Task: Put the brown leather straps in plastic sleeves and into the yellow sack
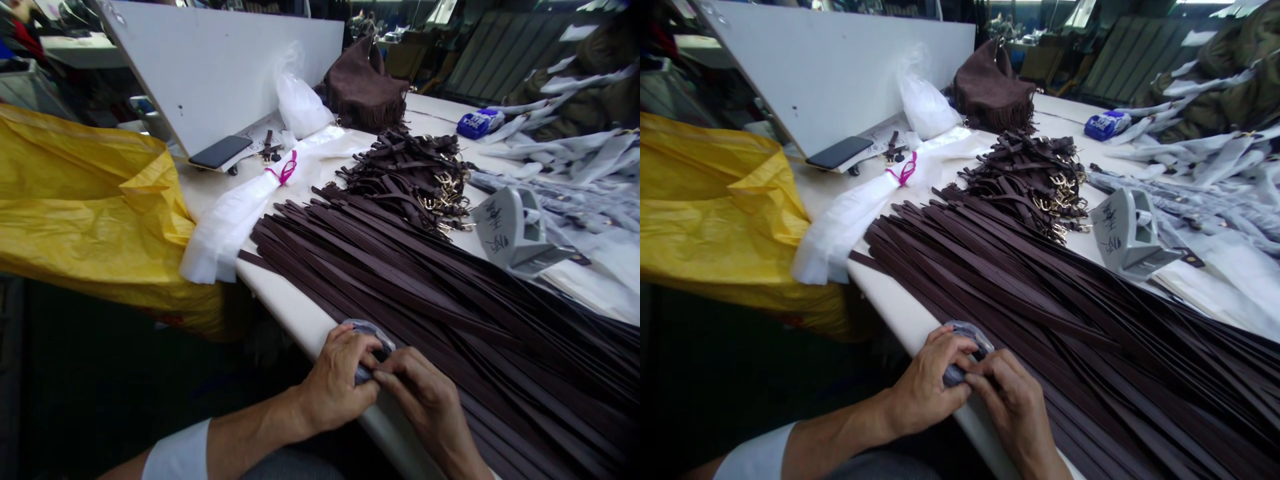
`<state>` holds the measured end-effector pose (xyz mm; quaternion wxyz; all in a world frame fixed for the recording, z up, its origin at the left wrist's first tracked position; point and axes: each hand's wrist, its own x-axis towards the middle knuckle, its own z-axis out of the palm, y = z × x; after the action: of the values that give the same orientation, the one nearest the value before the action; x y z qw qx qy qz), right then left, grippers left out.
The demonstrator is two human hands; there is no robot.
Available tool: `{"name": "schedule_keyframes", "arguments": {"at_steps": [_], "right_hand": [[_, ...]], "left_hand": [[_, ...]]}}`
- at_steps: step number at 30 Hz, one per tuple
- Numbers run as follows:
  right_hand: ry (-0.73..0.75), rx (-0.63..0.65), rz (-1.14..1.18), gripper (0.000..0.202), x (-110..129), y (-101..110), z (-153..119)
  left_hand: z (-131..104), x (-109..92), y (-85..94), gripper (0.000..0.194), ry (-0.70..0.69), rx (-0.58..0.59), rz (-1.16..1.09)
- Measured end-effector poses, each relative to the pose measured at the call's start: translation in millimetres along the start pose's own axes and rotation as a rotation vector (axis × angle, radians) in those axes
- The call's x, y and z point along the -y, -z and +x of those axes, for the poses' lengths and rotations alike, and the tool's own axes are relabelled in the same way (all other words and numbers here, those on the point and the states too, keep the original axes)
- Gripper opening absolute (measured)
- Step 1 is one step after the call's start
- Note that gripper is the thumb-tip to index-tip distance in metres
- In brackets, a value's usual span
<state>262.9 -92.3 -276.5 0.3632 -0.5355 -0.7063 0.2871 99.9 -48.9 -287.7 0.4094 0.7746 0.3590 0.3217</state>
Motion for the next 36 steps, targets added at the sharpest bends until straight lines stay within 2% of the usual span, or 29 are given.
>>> {"name": "schedule_keyframes", "arguments": {"at_steps": [2, 4, 9, 13, 16, 18, 23, 26, 28, 31, 34, 36], "right_hand": [[-0.005, 0.103, 0.018, 0.006, 1, 8, 2], [0.017, 0.135, -0.008, 0.008, 2, 13, 3], [0.095, 0.071, -0.064, 0.012, -3, 9, -1], [0.150, 0.042, -0.094, 0.017, -8, 7, -2], [0.205, 0.083, -0.076, 0.020, -13, 10, -2], [0.245, 0.122, -0.064, 0.022, -19, 11, -3], [0.286, 0.168, -0.077, 0.029, -30, 11, -11], [0.263, 0.251, -0.040, 0.033, -23, 17, -12], [0.185, 0.311, 0.006, 0.032, -13, 21, -10], [0.093, 0.285, 0.049, 0.021, -4, 23, -5], [0.123, 0.245, 0.041, 0.015, -8, 18, -4], [0.163, 0.246, 0.022, 0.016, -13, 14, -4]], "left_hand": [[1, -3, 0.0, 0.034, 0.058, 0.012, -0.026], [2, -5, 1.0, 0.025, 0.070, 0.014, -0.021], [-1, -5, 1.3, 0.009, -0.023, -0.024, 0.051], [-1, -8, -2.1, 0.007, 0.029, -0.048, 0.035], [0, -7, -4.1, 0.008, 0.047, -0.071, 0.043], [-1, -4, -4.0, 0.009, -0.029, -0.085, 0.077], [-6, 7, -1.2, 0.015, -0.324, -0.052, 0.211], [-7, 12, -3.1, 0.015, -0.381, -0.072, 0.265], [-8, 16, -4.8, 0.014, -0.416, -0.086, 0.289], [-7, 20, -3.4, 0.014, -0.487, -0.073, 0.335], [-5, 21, 2.7, 0.016, -0.558, -0.039, 0.354], [-4, 18, 6.7, 0.014, -0.541, -0.020, 0.343]]}}
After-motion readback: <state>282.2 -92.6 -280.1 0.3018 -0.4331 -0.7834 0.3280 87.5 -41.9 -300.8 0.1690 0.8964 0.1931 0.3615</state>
